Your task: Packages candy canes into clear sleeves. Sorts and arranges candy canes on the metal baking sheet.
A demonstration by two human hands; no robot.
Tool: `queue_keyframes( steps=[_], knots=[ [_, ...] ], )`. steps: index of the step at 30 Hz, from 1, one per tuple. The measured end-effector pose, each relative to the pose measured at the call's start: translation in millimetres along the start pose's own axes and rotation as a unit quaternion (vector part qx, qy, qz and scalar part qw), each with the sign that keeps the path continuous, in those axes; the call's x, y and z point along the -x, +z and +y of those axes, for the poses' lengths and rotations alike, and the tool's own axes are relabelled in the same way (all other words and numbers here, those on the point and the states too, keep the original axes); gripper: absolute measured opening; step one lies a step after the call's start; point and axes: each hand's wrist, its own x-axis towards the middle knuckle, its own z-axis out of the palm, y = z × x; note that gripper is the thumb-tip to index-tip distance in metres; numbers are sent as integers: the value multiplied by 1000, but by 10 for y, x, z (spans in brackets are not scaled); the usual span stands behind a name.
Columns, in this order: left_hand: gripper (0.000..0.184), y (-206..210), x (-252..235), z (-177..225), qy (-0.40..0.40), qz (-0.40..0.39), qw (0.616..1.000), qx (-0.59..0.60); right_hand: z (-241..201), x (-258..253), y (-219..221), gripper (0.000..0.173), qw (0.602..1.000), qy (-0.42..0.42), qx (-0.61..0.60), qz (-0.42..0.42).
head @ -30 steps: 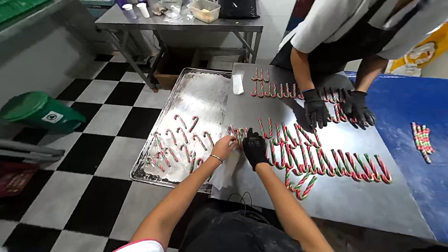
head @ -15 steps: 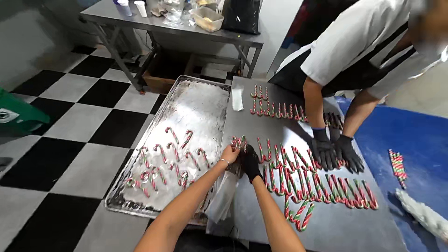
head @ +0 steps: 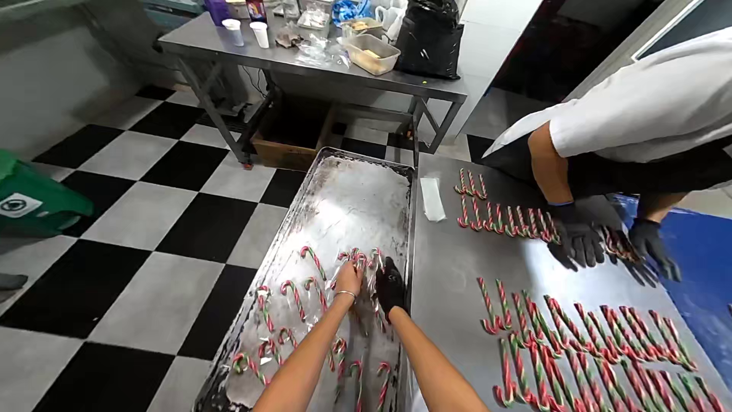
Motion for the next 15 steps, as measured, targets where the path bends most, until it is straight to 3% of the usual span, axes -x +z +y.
queue_keyframes(
  steps=[7,12,15],
  knots=[
    [56,-52,-188,-124,55,90,992,-63,172,-180,13,61,998,6,29,61],
    [43,-7,-119,-152,120,83,987,-73,208,-71,67,66,996,-35,69,52],
    [40,-139,-167,-125,146,136,979,-41,258,60,18,67,994,-84,44,51]
  ],
)
